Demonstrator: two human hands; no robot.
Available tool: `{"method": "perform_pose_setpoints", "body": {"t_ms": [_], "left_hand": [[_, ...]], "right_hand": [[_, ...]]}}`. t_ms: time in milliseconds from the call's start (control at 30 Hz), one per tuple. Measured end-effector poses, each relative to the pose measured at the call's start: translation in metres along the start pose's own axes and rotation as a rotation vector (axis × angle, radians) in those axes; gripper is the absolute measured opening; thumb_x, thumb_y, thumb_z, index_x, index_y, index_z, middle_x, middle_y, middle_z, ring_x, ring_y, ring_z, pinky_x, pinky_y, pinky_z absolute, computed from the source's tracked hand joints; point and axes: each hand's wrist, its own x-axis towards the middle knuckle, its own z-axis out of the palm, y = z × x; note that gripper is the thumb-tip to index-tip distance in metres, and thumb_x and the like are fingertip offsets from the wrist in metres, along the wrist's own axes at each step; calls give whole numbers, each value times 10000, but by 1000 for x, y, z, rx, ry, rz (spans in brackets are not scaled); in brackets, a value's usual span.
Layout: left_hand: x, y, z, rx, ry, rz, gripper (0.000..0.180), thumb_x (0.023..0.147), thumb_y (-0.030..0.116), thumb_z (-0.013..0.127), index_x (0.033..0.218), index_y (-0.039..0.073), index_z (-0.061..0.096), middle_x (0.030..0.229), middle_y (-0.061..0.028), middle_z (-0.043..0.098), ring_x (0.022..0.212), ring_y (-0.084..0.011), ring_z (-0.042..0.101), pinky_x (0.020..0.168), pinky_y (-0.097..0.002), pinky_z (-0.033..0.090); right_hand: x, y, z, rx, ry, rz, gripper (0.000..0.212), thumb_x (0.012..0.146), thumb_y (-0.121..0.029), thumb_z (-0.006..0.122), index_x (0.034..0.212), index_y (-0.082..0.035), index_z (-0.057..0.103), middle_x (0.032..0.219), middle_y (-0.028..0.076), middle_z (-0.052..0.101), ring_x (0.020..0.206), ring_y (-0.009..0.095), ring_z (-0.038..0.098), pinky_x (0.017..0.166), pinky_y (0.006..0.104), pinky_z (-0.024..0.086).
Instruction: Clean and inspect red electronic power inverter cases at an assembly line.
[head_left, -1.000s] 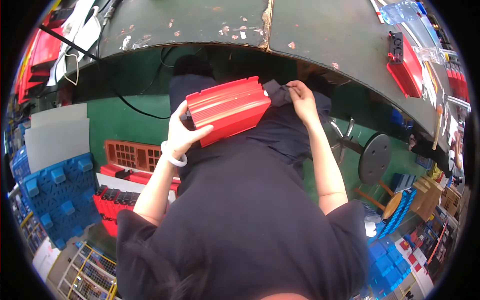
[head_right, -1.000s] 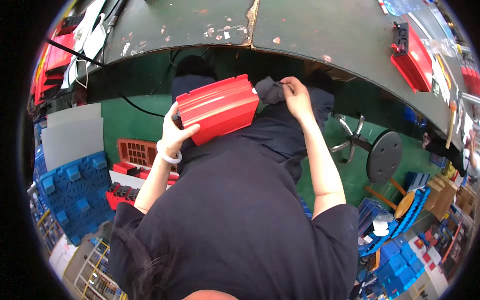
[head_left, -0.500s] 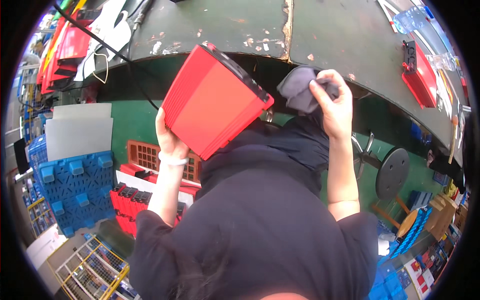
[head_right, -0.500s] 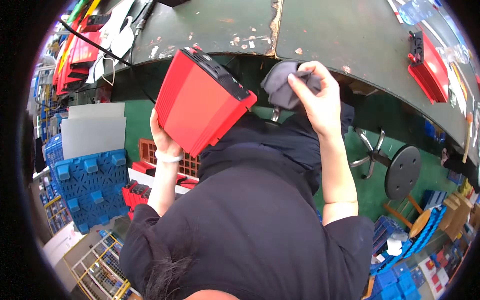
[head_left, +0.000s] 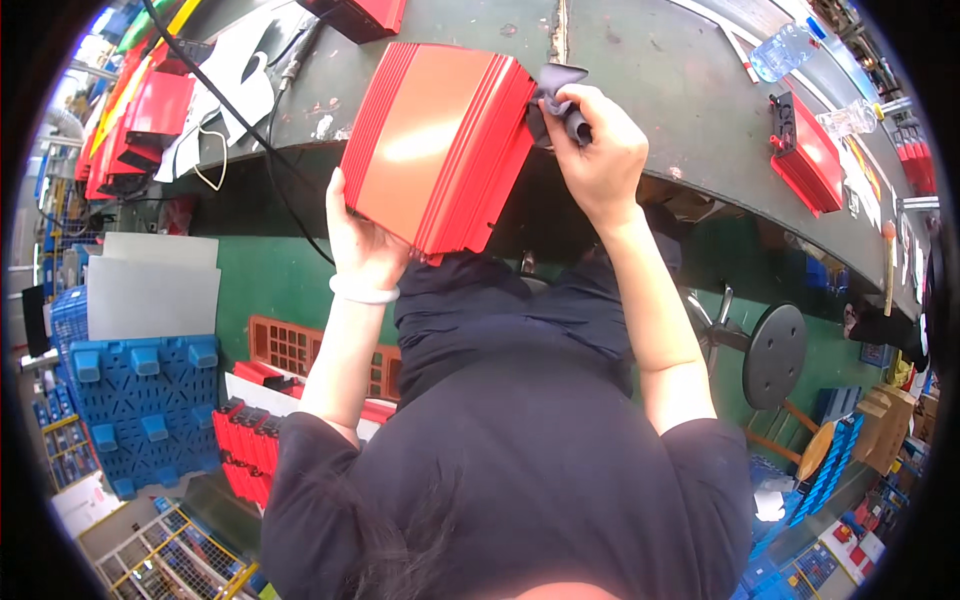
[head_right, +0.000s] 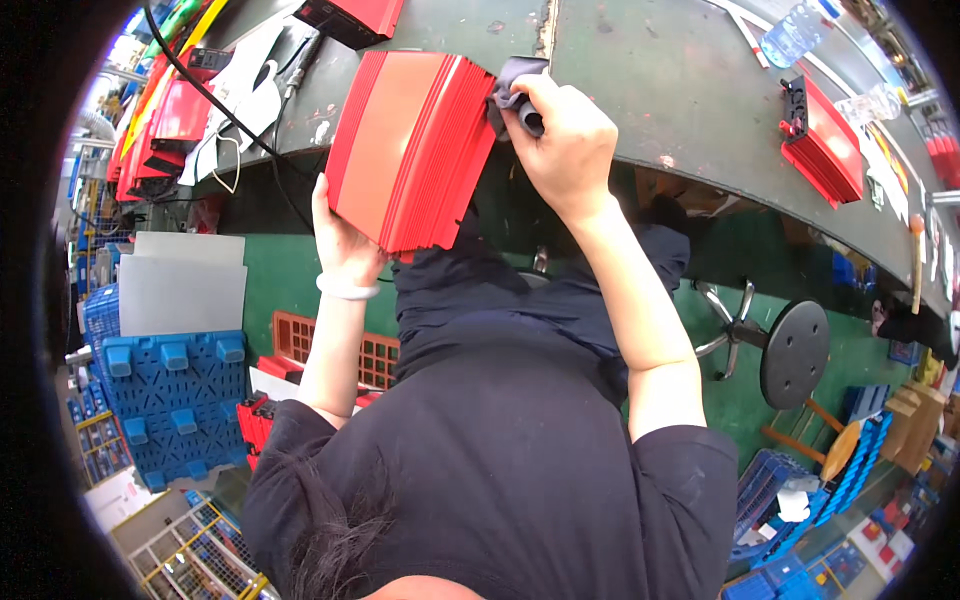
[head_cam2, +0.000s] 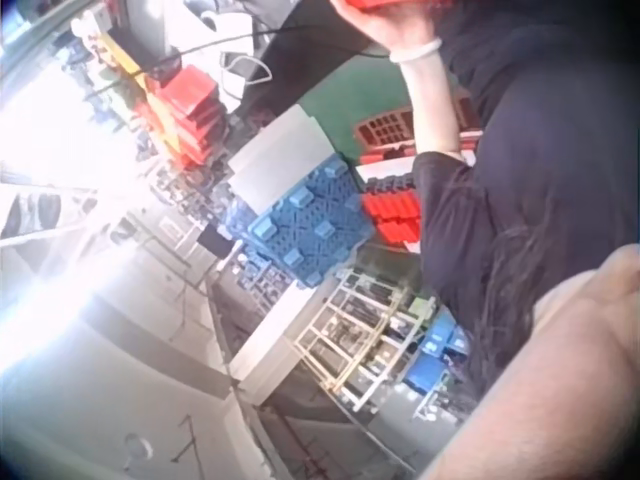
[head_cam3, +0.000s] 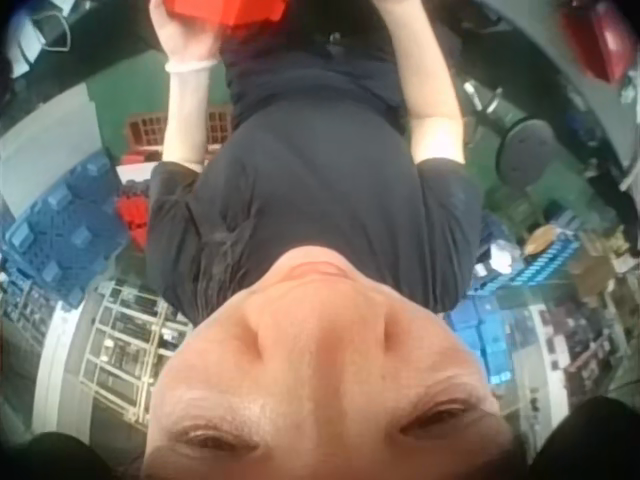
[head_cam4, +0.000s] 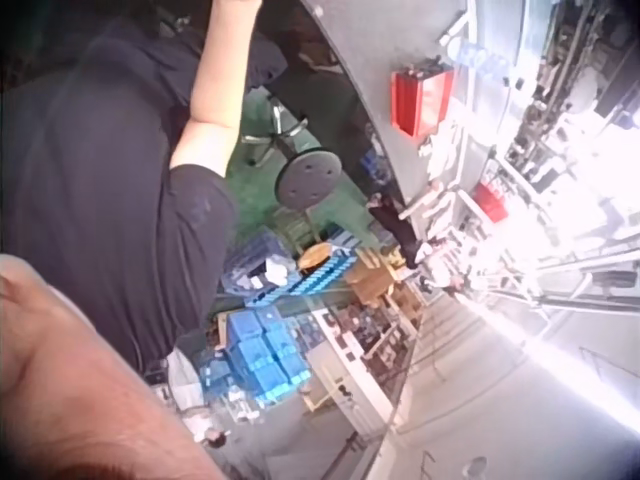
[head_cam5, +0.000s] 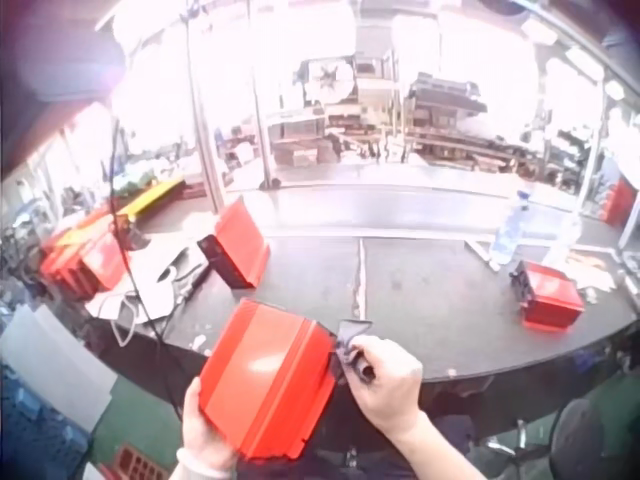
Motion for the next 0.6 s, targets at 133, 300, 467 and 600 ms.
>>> {"method": "perform_pose_setpoints", "body": {"t_ms": [133, 300, 467, 600], "left_hand": [[4, 4, 10, -36, 9, -3, 433, 913, 374, 567, 1185, 38, 563, 1163, -84, 618, 1084, -232, 588, 974, -396, 467], [15, 7, 22, -33, 81, 56, 425, 880, 372, 615, 1152, 46, 582, 1110, -69, 639, 1044, -220, 607, 945, -389, 491], [30, 18, 18, -124, 39, 54, 420, 872, 350, 626, 1161, 49, 577, 1124, -69, 637, 1055, -229, 606, 955, -427, 486], [32, 21, 26, -77, -56, 71, 447, 878, 352, 618, 1194, 42, 558, 1185, -79, 612, 1116, -254, 578, 989, -456, 461]], "right_hand": [[5, -7, -3, -173, -103, -97, 304, 667, -14, 693, 959, -84, 642, 798, 68, 622, 769, 260, 609, 657, 353, 477], [-7, -21, -1, -224, -236, -255, 258, 645, -40, 664, 892, -109, 629, 746, 49, 576, 771, 245, 547, 669, 362, 406], [-71, -68, -8, 89, -712, -272, 202, 671, -59, 651, 855, -131, 608, 692, 32, 565, 675, 226, 539, 638, 354, 391], [-57, -42, -23, 343, -733, 255, 130, 802, -82, 625, 927, -58, 601, 832, 98, 636, 712, 232, 650, 620, 318, 496]]}}
